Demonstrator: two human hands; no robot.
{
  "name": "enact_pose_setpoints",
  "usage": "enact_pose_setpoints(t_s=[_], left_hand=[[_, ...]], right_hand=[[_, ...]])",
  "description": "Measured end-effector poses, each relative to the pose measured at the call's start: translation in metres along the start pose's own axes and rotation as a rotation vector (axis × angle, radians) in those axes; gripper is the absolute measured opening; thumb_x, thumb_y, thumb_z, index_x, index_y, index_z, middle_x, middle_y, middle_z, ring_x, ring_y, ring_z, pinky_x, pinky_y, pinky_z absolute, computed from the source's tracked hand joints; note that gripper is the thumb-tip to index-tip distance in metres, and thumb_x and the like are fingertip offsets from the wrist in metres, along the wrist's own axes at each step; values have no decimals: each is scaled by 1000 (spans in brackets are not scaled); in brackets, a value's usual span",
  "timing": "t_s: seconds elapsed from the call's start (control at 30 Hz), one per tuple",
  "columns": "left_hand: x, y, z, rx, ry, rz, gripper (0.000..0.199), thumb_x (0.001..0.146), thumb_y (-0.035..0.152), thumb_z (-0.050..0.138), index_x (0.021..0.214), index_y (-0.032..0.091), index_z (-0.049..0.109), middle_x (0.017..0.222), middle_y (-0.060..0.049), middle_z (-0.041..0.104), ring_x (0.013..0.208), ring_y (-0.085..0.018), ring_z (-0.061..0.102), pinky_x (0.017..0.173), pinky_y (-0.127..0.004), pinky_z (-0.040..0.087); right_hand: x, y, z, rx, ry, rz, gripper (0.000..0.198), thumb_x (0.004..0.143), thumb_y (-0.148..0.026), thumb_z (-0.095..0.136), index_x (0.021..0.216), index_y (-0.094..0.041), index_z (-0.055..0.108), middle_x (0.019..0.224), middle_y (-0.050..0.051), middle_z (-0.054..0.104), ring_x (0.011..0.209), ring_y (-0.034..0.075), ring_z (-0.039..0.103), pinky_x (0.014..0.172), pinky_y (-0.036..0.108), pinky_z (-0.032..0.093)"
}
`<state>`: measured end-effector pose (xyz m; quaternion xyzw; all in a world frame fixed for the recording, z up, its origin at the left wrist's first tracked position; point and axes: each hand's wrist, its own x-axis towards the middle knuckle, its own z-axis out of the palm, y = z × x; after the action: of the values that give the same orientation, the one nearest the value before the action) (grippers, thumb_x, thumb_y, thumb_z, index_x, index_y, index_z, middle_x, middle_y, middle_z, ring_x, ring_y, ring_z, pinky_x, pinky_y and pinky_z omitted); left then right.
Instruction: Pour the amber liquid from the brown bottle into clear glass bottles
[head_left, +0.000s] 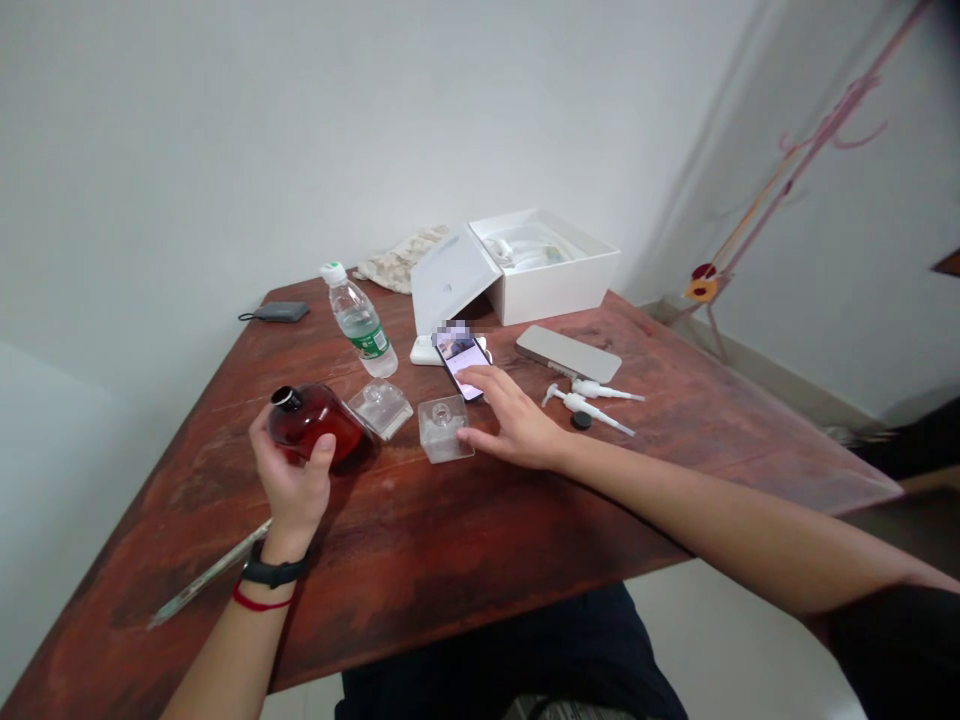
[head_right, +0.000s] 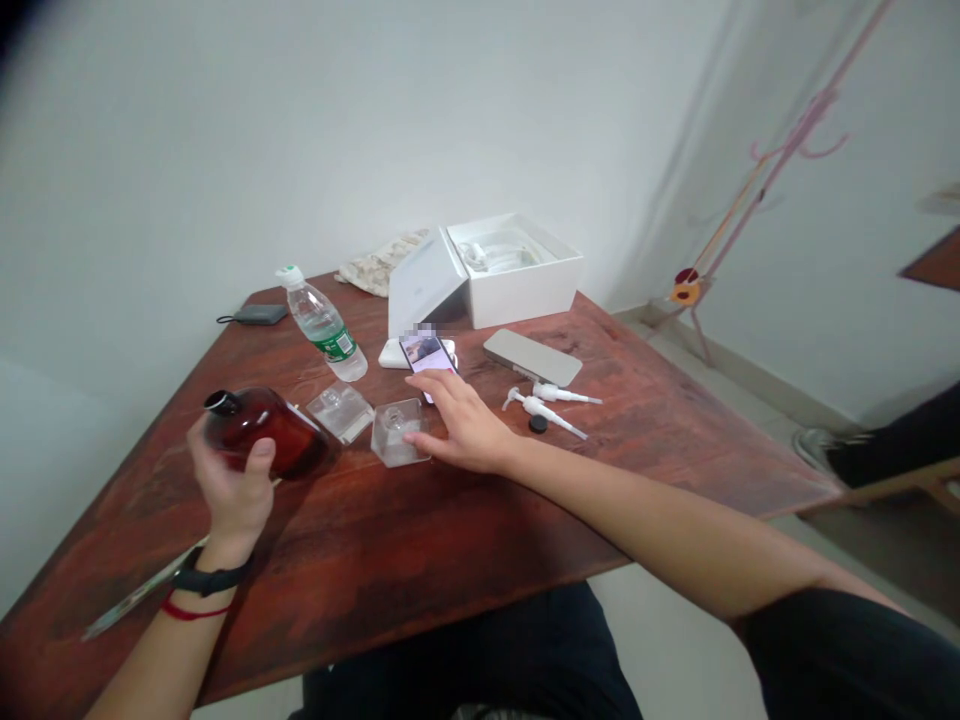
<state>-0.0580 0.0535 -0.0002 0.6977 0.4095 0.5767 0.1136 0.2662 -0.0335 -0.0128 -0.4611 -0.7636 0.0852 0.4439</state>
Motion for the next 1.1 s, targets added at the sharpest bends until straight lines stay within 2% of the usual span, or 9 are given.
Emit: enact_pose_setpoints(t_s=[0.13,0.3,0.43,0.6,0.8,0.93,1.1], left_hand=[[-2,-6,6,6,-14,-9,80,88,71,78,141,18,52,132,-16,64,114,-31,71,104,-46,58],[-3,-7,7,4,-44,-6,74,89,67,80,139,19,53,132,-15,65,116,-31,71,103,-44,59],[-3,-9,6,-4,-78,9,78,90,67,80,144,20,50,141,-17,61,125,-32,68,111,-47,55],[-5,-10,3,-3,-153,29,75,90,65,80,143,21,52,136,-15,64,121,-33,70,111,-49,55],[-12,2,2,-37,-311,114,83,81,72,84,139,20,56,131,-16,68,119,-37,72,102,-50,61],[-15,8,3,-56,-414,139,87,77,76,86,137,20,58,128,-16,70,118,-38,74,104,-53,61],[-16,8,3,-76,-449,132,89,82,77,82,143,21,52,134,-17,67,121,-38,73,106,-53,61]], right_hand=[[1,-2,-4,20,29,-8,50,109,-46,60,153,-25,52,149,17,61,144,35,56,125,60,45],[1,0,-1,60,-5,-1,44,110,-46,56,147,-23,56,142,17,65,137,35,61,122,58,48],[1,2,0,69,-25,-5,41,109,-46,59,143,-23,60,140,16,67,134,34,63,119,57,51],[2,4,0,128,-83,18,44,105,-48,67,141,-24,63,135,14,70,129,33,67,116,54,54],[2,6,2,140,-143,-18,68,89,-44,88,147,-21,59,140,16,68,133,34,66,116,53,54],[2,8,3,119,-145,-13,66,89,-38,88,146,-23,59,140,15,68,134,33,66,117,53,55],[0,9,6,126,-129,7,60,90,-37,87,143,-25,64,140,14,67,132,32,67,116,51,56]])
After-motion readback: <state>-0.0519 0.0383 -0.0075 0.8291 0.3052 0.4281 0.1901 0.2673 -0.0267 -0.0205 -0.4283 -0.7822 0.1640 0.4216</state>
